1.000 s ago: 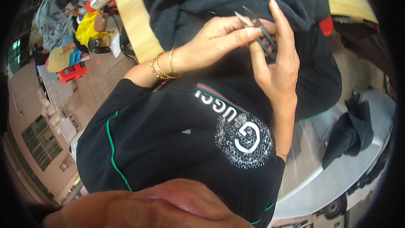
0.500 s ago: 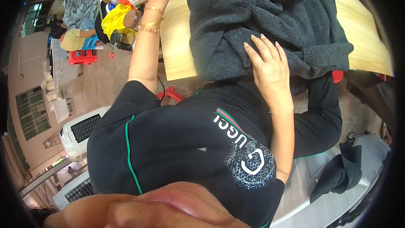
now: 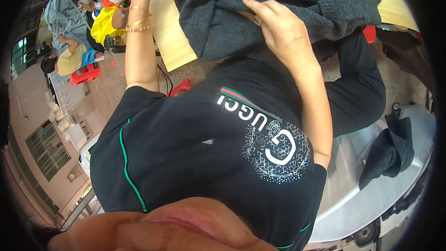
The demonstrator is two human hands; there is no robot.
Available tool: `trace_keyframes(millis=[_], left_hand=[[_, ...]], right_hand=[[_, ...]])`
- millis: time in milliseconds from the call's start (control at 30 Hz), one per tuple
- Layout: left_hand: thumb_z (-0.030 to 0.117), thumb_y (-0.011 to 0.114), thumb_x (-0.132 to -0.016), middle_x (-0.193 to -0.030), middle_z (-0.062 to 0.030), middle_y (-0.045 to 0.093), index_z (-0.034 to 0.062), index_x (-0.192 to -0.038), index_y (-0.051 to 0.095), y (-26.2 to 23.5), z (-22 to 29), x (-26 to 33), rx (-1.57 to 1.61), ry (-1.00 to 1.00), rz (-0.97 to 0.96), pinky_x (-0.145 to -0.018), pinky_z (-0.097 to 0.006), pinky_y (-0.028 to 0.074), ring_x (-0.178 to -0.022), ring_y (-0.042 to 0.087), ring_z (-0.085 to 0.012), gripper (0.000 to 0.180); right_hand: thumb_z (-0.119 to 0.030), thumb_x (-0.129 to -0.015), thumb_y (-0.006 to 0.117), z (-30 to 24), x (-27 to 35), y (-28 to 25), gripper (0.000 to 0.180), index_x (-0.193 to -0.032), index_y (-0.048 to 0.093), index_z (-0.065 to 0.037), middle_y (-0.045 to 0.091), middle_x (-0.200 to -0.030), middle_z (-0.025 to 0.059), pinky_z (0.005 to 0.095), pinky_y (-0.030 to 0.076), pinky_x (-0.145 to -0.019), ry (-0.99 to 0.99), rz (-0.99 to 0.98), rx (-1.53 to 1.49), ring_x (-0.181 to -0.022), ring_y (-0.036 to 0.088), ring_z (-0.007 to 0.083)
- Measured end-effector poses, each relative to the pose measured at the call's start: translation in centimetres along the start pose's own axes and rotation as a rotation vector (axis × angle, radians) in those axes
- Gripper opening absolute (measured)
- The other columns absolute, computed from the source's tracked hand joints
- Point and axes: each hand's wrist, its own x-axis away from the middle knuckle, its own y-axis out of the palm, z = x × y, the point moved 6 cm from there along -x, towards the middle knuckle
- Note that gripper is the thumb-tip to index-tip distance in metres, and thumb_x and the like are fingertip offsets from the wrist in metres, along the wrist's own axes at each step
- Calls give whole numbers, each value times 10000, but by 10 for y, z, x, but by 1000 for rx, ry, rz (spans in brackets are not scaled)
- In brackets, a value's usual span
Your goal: Trimming loose threads from a black garment using small thread trimmers for quality control.
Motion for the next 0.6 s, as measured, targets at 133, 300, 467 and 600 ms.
trace_keyframes(millis=[133, 300, 467, 600], left_hand=[[75, 590, -937, -1205, -98, 622, -14, -1211, 617, 11, 72, 21, 1041, -212, 17, -964, -332, 470, -1162, 557, -188, 289], [368, 655, -933, -1087, -150, 698, -10, -1253, 570, 42, 130, 52, -151, 286, -242, -849, -290, 532, -942, 702, -200, 502], [223, 704, -898, -1053, -62, 679, 34, -1263, 600, 61, 151, 51, 330, -107, -579, -856, -220, 484, -941, 618, -89, 424], [264, 698, -895, -999, -68, 694, 42, -1164, 669, 45, 245, 10, 1127, 63, -618, -829, -230, 501, -908, 644, -116, 350]], right_hand=[[-2, -905, 563, 9, 4, -25, 373, -1268, 615, -69, 666, -1091, 141, 306, 495, -882, 126, 91, -247, -1005, 660, 253], [-92, -815, 689, 1, 27, -59, 413, -1218, 610, -49, 642, -1111, 125, 339, 486, -902, 276, -80, -143, -983, 648, 266], [69, -741, 657, -19, 70, -102, 386, -1097, 546, -28, 569, -985, 144, 391, 498, -775, 220, -93, 8, -916, 609, 354], [74, -692, 667, -37, 102, -144, 260, -940, 627, 10, 622, -911, 140, 346, 486, -752, 235, -157, -181, -881, 624, 303]])
